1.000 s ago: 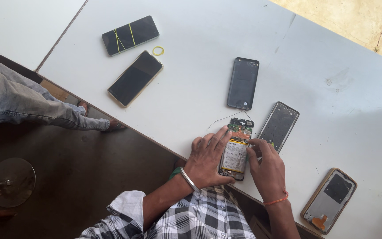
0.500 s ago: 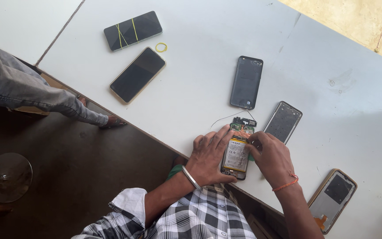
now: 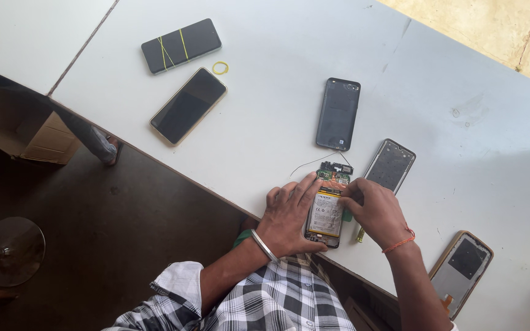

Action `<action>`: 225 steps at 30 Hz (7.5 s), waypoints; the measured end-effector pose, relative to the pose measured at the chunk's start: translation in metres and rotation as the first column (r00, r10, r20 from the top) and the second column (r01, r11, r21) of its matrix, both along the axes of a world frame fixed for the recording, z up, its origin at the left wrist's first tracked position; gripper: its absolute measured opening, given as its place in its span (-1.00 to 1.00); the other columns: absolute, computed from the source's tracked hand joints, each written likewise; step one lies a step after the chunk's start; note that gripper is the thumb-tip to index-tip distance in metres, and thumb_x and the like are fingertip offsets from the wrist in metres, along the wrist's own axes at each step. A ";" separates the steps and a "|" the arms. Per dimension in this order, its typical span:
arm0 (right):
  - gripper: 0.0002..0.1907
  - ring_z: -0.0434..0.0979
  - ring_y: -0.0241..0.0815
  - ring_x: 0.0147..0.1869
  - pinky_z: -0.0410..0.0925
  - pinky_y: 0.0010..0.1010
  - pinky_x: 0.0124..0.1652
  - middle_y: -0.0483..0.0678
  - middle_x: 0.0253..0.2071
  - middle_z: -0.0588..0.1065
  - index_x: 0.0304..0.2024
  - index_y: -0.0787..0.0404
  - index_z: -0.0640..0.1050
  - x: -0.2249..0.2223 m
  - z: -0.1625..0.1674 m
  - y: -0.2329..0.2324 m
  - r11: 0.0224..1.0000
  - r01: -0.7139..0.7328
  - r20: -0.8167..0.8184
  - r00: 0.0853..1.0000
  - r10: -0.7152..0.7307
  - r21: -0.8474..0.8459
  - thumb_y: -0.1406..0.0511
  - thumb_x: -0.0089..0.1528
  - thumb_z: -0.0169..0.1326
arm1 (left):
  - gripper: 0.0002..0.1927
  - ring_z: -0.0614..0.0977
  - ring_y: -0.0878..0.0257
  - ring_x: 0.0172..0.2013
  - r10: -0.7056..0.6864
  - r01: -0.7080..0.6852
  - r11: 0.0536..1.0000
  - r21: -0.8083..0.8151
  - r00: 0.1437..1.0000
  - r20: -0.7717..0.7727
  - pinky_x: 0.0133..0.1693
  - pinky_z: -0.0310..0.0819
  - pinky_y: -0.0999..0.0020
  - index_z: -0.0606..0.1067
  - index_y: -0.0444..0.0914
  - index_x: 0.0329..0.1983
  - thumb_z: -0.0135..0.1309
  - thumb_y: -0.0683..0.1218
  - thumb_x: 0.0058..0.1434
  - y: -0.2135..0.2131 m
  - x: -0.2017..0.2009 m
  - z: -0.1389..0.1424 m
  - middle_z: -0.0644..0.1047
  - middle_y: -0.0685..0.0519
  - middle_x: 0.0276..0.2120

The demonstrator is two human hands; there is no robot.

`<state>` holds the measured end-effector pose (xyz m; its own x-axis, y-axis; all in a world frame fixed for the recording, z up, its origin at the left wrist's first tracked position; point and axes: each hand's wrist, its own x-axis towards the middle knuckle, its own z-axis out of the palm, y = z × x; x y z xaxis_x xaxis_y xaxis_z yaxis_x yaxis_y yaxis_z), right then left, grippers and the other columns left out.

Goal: The person uses a screwdriver to open a smartphone and remove internal components. They unscrew the back plate, disconnect the battery, and lift out the motherboard and other parts, placing them on the table.

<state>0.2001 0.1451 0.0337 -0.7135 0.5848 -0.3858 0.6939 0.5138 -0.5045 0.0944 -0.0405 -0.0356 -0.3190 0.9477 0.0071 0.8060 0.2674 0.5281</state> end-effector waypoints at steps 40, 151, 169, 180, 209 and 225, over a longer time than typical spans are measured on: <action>-0.77 0.71 -0.10 -0.18 0.49 -0.26 -0.08 0.01 -0.29 0.67 -0.21 0.18 0.67 -0.023 0.007 0.017 0.989 -0.146 0.177 0.974 0.139 0.027 0.24 0.12 0.30 | 0.48 0.06 -0.01 0.34 0.003 -0.003 0.999 -0.032 1.000 -0.001 0.32 -0.14 -0.06 -0.09 -0.21 0.54 0.35 0.53 -0.28 0.002 0.002 -0.004 0.00 -0.03 0.46; -0.69 0.59 -0.16 -0.37 0.44 -0.27 -0.40 0.05 -0.19 0.64 -0.06 0.28 0.52 0.043 -0.020 -0.056 0.820 0.546 -0.122 0.814 -0.567 -0.170 0.16 0.35 0.03 | 0.56 -0.08 0.04 0.53 -0.093 0.094 0.995 0.027 0.996 -0.003 0.50 -0.33 0.05 -0.19 -0.26 0.56 0.29 0.58 -0.30 0.028 -0.001 0.006 -0.06 -0.07 0.54; -0.82 0.60 -0.27 -0.09 0.47 -0.45 -0.10 -0.07 -0.18 0.60 -0.17 0.21 0.62 0.053 -0.007 -0.084 0.875 0.482 -0.698 0.641 -0.319 0.044 0.39 0.19 0.32 | 0.66 -0.09 -0.08 0.57 -0.117 0.100 0.983 0.156 0.988 0.100 0.53 -0.33 0.00 -0.31 -0.26 0.58 0.36 0.53 -0.35 0.022 -0.007 0.006 -0.09 -0.18 0.57; -0.83 0.47 -0.05 0.11 0.42 -0.25 0.15 -0.09 -0.07 0.54 -0.28 0.10 0.55 0.063 -0.003 -0.077 0.618 0.443 -0.706 0.653 0.274 0.650 0.40 0.23 0.33 | 0.66 -0.18 -0.09 0.57 -0.100 0.094 0.973 0.213 0.995 0.021 0.52 -0.41 -0.08 -0.23 -0.23 0.60 0.26 0.63 -0.40 0.009 -0.012 -0.003 -0.14 -0.16 0.58; -0.73 0.55 -0.20 0.04 0.34 -0.29 -0.03 0.08 -0.01 0.57 0.01 0.32 0.50 0.057 -0.008 -0.071 0.204 0.014 -0.189 0.319 -0.929 -0.979 0.33 0.29 0.13 | -0.68 0.72 0.26 -0.23 -0.015 -0.315 0.949 -0.027 -0.130 0.991 -0.11 0.65 0.40 0.64 -0.36 -0.04 0.23 -0.04 0.27 0.018 -0.014 0.057 0.70 -0.08 -0.22; -0.83 0.52 -0.12 0.17 0.42 -0.33 0.13 -0.10 -0.03 0.59 -0.35 0.13 0.61 0.048 0.023 -0.092 0.788 0.430 -0.760 0.646 0.072 0.441 0.45 0.10 0.35 | -0.60 0.67 0.32 -0.20 -0.016 -0.345 0.938 0.036 0.061 0.998 -0.07 0.56 0.40 0.64 -0.46 -0.05 0.27 -0.02 0.24 0.018 -0.007 0.083 0.69 -0.09 -0.22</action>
<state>0.2482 0.0533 0.0566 -0.4531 0.6450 0.6153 0.3513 0.7636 -0.5417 0.0871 -0.0220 0.0477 -0.3532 0.8914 -0.2840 -0.5374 0.0552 0.8415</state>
